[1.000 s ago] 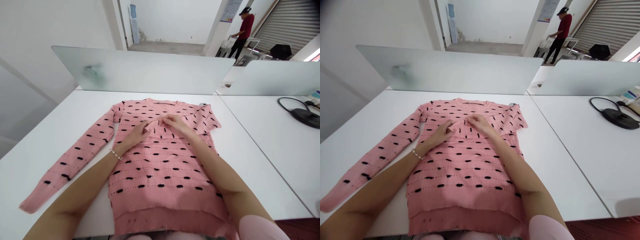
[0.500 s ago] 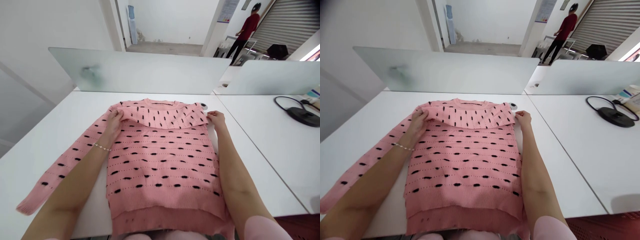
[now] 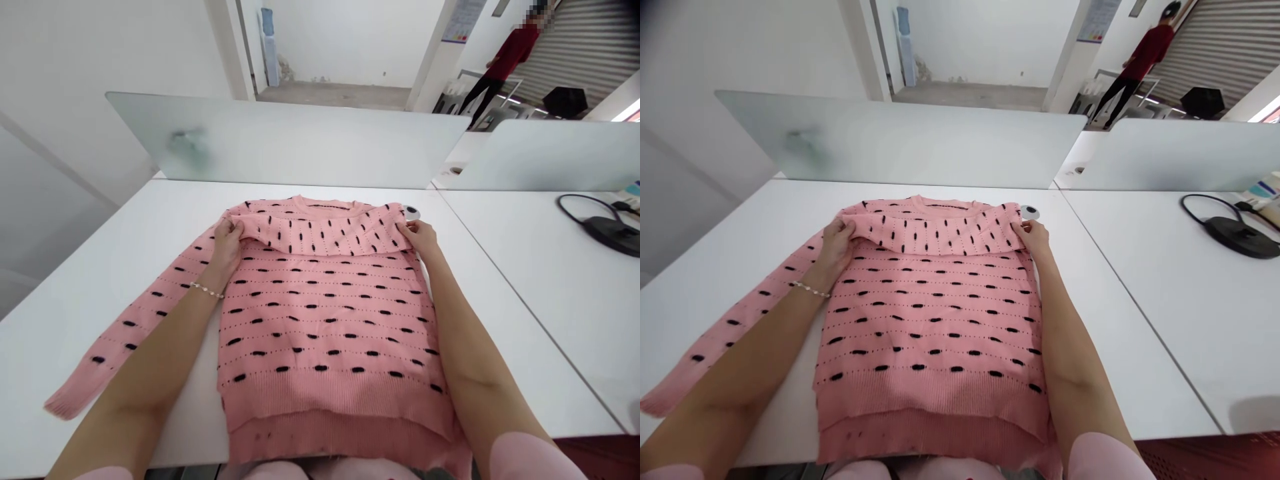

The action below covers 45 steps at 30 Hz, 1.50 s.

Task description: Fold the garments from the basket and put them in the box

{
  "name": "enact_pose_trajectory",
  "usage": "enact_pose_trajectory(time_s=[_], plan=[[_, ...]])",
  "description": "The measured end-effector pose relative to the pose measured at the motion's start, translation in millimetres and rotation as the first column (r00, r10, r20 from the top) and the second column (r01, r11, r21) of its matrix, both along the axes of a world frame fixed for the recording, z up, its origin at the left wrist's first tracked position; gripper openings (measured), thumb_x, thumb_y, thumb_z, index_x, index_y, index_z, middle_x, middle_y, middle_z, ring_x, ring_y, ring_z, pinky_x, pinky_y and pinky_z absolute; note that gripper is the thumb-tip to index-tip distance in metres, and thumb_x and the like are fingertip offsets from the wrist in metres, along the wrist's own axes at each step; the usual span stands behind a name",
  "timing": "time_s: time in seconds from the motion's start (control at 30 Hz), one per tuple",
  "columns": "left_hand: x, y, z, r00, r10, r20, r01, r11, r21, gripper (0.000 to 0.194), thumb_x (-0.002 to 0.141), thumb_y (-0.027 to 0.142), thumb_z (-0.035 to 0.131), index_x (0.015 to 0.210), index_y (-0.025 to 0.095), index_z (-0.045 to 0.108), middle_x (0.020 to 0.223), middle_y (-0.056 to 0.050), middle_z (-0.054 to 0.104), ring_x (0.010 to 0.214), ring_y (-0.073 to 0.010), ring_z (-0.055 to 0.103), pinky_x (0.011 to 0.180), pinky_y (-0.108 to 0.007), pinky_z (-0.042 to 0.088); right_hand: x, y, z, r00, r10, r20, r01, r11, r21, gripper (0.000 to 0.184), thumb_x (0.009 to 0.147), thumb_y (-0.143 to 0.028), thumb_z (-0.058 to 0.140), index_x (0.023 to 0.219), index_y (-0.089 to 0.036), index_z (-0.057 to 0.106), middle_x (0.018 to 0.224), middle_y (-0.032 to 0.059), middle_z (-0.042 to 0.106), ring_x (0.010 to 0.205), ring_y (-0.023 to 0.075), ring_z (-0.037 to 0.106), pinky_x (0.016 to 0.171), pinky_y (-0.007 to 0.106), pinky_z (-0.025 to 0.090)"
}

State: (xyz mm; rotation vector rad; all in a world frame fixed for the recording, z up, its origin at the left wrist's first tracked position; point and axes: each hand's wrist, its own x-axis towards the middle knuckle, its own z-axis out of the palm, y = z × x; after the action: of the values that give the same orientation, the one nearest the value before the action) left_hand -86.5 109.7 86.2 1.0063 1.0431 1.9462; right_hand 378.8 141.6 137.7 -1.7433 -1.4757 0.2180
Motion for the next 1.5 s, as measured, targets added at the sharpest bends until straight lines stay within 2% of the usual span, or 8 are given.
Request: enact_pose_trajectory(time_s=[0.2,0.37,0.6,0.77,0.9,1.13,1.33,1.5], plan=[[-2.7,1.5,-2.8,0.994,0.010,-0.106,-0.005,0.999,0.044,0.034,0.078,0.043,0.079,0.074,0.019,0.055,0.075,-0.001,0.054,0.071,-0.0142,0.058,0.065,-0.026,0.058,5.3,3.7,-4.0,0.993,-0.075,0.092,0.073,0.997,0.033,0.023,0.086,-0.029,0.063,0.100,-0.011,0.066,0.087,0.0110,0.070,0.083,0.0218,0.063,0.086,0.034,0.045],[-4.6,4.5,-5.6,0.946,0.078,-0.313,-0.053,0.995,0.087,0.047,0.075,0.058,0.078,0.079,0.019,0.053,0.068,0.001,0.052,0.052,-0.0093,0.047,0.043,-0.022,0.042,15.2,5.5,-7.2,0.978,-0.106,0.178,0.091,0.992,0.087,0.021,0.084,-0.027,0.056,0.097,-0.014,0.064,0.082,0.0102,0.067,0.081,0.0251,0.063,0.086,0.040,0.049],[-1.4,7.6,-9.9,0.949,0.087,-0.303,-0.070,0.995,0.067,0.063,0.067,0.068,0.078,0.095,0.020,0.049,0.076,-0.002,0.061,0.050,-0.0095,0.050,0.041,-0.023,0.042,-26.1,-0.3,-3.4,0.900,0.001,0.435,-0.114,0.966,0.232,0.043,0.096,-0.034,0.043,0.133,-0.017,0.057,0.144,0.0198,0.048,0.130,0.0351,0.048,0.109,0.056,0.039],[-4.5,9.3,-12.4,0.939,0.090,-0.333,-0.077,0.996,0.050,0.061,0.071,0.065,0.076,0.099,0.021,0.045,0.080,-0.001,0.060,0.048,-0.0080,0.047,0.041,-0.023,0.039,-53.4,-2.5,-14.9,0.778,0.154,0.609,-0.199,0.980,0.006,0.054,0.102,-0.046,0.032,0.147,-0.022,0.048,0.160,0.0148,0.034,0.146,0.0343,0.034,0.118,0.064,0.023],[-16.3,11.4,-14.6,0.901,0.146,-0.409,-0.124,0.989,0.079,0.052,0.079,0.057,0.073,0.102,0.022,0.042,0.077,0.002,0.052,0.048,-0.0072,0.042,0.043,-0.023,0.036,-45.1,1.7,-19.7,0.792,0.155,0.591,-0.147,0.987,-0.061,0.058,0.101,-0.048,0.031,0.147,-0.018,0.050,0.157,0.0152,0.040,0.146,0.0328,0.035,0.118,0.064,0.023],[-24.3,0.0,-9.0,0.683,0.314,-0.660,-0.291,0.945,0.149,0.026,0.089,0.034,0.062,0.104,0.021,0.045,0.073,0.002,0.046,0.064,-0.0144,0.050,0.060,-0.027,0.042,-34.7,6.9,-18.6,0.824,0.115,0.554,-0.085,0.993,-0.080,0.061,0.101,-0.050,0.030,0.149,-0.017,0.047,0.159,0.0149,0.037,0.145,0.0329,0.035,0.117,0.065,0.026],[-13.6,-17.9,5.5,0.338,0.177,-0.924,-0.284,0.956,0.079,0.013,0.092,0.026,0.050,0.104,0.020,0.050,0.073,-0.002,0.050,0.061,-0.0189,0.049,0.056,-0.031,0.037,-29.8,4.0,-17.5,0.832,0.059,0.551,-0.012,0.996,-0.088,0.058,0.102,-0.046,0.026,0.149,-0.018,0.047,0.160,0.0128,0.035,0.146,0.0310,0.035,0.117,0.067,0.023],[-8.2,-21.5,11.3,0.182,0.121,-0.976,-0.357,0.933,0.049,0.019,0.092,0.025,0.047,0.108,0.018,0.053,0.087,-0.008,0.060,0.074,-0.0245,0.058,0.062,-0.034,0.042,-30.4,2.4,-16.3,0.824,0.044,0.565,0.005,0.996,-0.085,0.058,0.102,-0.045,0.024,0.148,-0.018,0.047,0.161,0.0134,0.035,0.148,0.0299,0.032,0.117,0.065,0.027]])
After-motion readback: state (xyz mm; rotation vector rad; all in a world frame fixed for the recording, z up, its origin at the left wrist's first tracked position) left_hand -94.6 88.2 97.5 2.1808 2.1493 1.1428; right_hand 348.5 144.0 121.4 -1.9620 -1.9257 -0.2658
